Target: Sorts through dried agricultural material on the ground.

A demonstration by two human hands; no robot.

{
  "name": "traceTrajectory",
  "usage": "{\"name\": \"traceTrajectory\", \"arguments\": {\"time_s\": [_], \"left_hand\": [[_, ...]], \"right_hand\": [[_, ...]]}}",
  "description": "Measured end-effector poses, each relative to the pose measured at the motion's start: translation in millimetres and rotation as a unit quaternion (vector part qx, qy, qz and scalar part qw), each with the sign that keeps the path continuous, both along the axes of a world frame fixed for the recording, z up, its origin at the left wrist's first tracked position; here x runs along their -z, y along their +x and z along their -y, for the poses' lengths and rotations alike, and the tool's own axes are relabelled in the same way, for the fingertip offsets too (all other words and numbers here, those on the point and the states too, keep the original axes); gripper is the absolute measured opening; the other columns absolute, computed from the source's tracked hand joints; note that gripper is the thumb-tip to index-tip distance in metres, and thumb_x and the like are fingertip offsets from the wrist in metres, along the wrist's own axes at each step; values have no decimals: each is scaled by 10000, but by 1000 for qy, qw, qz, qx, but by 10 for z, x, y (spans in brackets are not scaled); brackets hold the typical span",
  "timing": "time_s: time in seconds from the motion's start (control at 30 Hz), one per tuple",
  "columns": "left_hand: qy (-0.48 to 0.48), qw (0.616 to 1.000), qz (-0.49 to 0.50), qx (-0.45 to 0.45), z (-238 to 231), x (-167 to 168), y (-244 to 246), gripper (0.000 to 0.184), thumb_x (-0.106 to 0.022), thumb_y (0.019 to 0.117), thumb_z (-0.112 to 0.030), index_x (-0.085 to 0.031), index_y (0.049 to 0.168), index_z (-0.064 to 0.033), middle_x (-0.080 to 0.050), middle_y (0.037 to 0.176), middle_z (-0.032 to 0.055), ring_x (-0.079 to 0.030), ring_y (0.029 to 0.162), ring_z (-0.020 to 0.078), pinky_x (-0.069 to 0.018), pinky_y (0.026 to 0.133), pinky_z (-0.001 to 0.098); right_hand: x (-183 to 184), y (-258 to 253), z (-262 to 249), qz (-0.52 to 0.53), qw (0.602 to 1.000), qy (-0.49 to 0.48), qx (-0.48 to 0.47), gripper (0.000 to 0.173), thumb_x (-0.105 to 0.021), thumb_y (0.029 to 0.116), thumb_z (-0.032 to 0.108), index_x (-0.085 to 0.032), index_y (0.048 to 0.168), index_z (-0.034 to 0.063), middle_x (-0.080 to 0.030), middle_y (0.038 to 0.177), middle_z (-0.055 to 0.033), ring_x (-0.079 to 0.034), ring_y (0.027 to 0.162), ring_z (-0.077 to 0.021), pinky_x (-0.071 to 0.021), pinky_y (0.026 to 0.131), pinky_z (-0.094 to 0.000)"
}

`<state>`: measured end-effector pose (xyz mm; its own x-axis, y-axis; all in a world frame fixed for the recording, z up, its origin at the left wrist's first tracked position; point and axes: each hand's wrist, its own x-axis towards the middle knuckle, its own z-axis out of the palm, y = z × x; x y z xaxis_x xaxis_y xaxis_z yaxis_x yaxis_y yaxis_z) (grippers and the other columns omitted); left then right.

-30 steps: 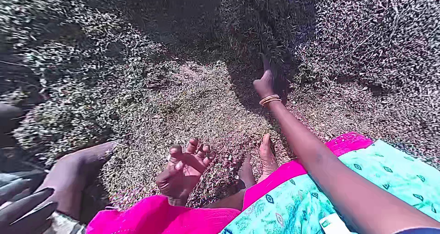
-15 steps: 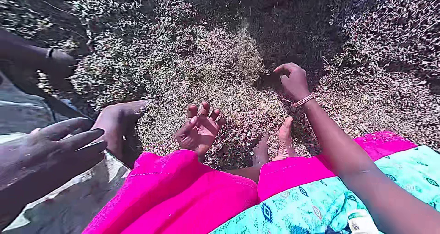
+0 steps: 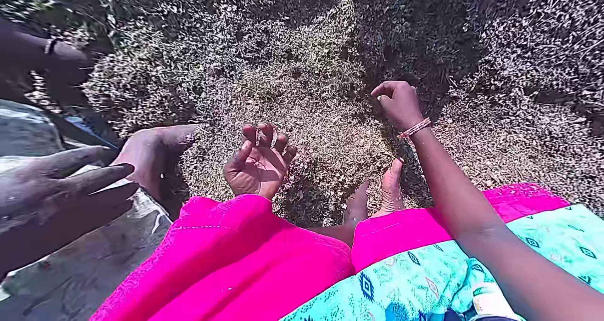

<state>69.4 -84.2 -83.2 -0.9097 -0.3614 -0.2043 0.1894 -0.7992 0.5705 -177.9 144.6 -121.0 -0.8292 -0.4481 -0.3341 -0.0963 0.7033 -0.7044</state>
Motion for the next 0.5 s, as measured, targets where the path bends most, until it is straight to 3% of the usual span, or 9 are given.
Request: {"name": "traceTrajectory", "arguments": {"time_s": [0.1,0.13,0.17,0.2,0.27,0.3,0.4,0.5], "left_hand": [[11,1000,-9,-17,33,10,-14,228,-562,945,-282,-739,1085,-255,-705,1096,-9,-676,1009,194,-558,905,406],[18,999,-11,-26,41,14,-12,236,-548,952,-281,-736,1091,-246,-704,1092,-3,-675,1010,198,-556,906,410],[29,999,-14,-34,46,14,-10,241,-539,958,-273,-735,1092,-233,-702,1091,6,-674,1013,204,-554,907,413],[37,998,-12,-46,41,-5,-23,237,-534,959,-267,-738,1073,-229,-706,1072,8,-679,1000,205,-558,895,410],[36,997,-6,-64,25,-57,-60,240,-502,966,-268,-728,1041,-237,-701,1025,1,-677,967,194,-562,869,397],[41,997,-15,-67,30,-57,-68,227,-513,960,-259,-723,1042,-227,-699,1024,7,-676,967,198,-563,868,402],[22,997,-38,-63,119,-75,5,222,-549,957,-254,-734,1077,-223,-706,1048,2,-677,995,192,-563,888,413],[0,995,-19,-102,197,-151,94,240,-492,975,-252,-716,1053,-222,-703,1016,0,-681,958,186,-573,857,401]], "right_hand": [[-53,-227,191,-103,989,-11,104,336,-568,965,65,-687,1277,30,-717,1244,-166,-678,1182,-275,-505,1044,-465],[-72,-313,316,-101,987,13,125,388,-590,953,86,-634,1328,-2,-681,1292,-203,-646,1227,-314,-484,1065,-481],[-86,-356,462,-80,988,51,119,397,-620,936,106,-594,1305,-39,-662,1274,-234,-635,1221,-346,-480,1039,-507],[-60,-357,612,-60,992,81,74,408,-647,902,107,-578,1272,-50,-656,1241,-249,-639,1190,-373,-489,989,-545],[23,-231,863,-32,990,95,-96,686,-691,850,47,-479,1502,30,-613,1381,-240,-592,1288,-409,-475,1044,-604],[63,-104,954,-28,978,95,-184,702,-697,845,38,-499,1517,92,-631,1367,-229,-588,1279,-428,-469,1025,-634],[57,401,985,-3,919,75,-386,468,-681,891,31,-681,1347,138,-708,1246,-179,-664,1165,-397,-509,964,-639],[-23,656,676,-16,932,13,-361,449,-647,873,-52,-718,1283,116,-712,1247,-167,-668,1171,-369,-511,1004,-593]]}}
